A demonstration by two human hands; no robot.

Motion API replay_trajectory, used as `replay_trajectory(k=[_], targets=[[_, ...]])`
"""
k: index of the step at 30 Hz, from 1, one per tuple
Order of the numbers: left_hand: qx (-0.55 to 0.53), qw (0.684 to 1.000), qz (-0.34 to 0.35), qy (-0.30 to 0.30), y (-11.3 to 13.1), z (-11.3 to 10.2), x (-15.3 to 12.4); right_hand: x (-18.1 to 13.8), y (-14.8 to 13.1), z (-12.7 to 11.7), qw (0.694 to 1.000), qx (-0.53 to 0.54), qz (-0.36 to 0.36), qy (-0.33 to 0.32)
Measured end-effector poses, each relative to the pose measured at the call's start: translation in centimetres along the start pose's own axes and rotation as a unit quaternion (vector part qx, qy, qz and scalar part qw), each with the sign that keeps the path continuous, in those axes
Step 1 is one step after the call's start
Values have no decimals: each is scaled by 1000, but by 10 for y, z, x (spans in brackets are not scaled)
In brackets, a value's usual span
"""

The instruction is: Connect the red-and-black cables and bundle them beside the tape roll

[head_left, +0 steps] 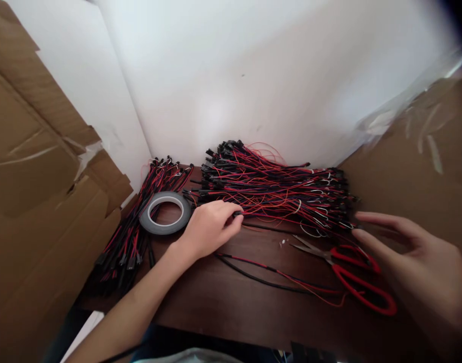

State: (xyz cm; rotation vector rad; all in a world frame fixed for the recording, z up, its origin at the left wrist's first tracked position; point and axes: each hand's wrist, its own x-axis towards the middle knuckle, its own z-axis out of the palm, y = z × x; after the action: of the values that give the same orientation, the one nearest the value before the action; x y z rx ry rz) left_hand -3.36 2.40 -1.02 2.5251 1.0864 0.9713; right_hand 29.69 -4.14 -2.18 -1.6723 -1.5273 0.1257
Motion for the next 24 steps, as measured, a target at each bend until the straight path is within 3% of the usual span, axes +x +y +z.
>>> replay_trajectory(k=[3, 7, 11, 15, 24], targets=[[60, 996, 64, 10, -5, 17, 4, 20, -37, 27, 992, 36, -116, -37], [42, 995, 83, 33, -8, 28, -4, 37, -66, 80, 923, 84, -336, -169], [28, 997, 66, 26, -16, 29, -10, 41, -65, 123, 872, 67, -462, -147], [35, 997, 62, 9, -21, 30, -11, 37, -56, 140, 871, 88, -476, -86], [21, 998, 53, 32, -16, 25, -10, 23, -60, 138, 888, 156, -431, -39]])
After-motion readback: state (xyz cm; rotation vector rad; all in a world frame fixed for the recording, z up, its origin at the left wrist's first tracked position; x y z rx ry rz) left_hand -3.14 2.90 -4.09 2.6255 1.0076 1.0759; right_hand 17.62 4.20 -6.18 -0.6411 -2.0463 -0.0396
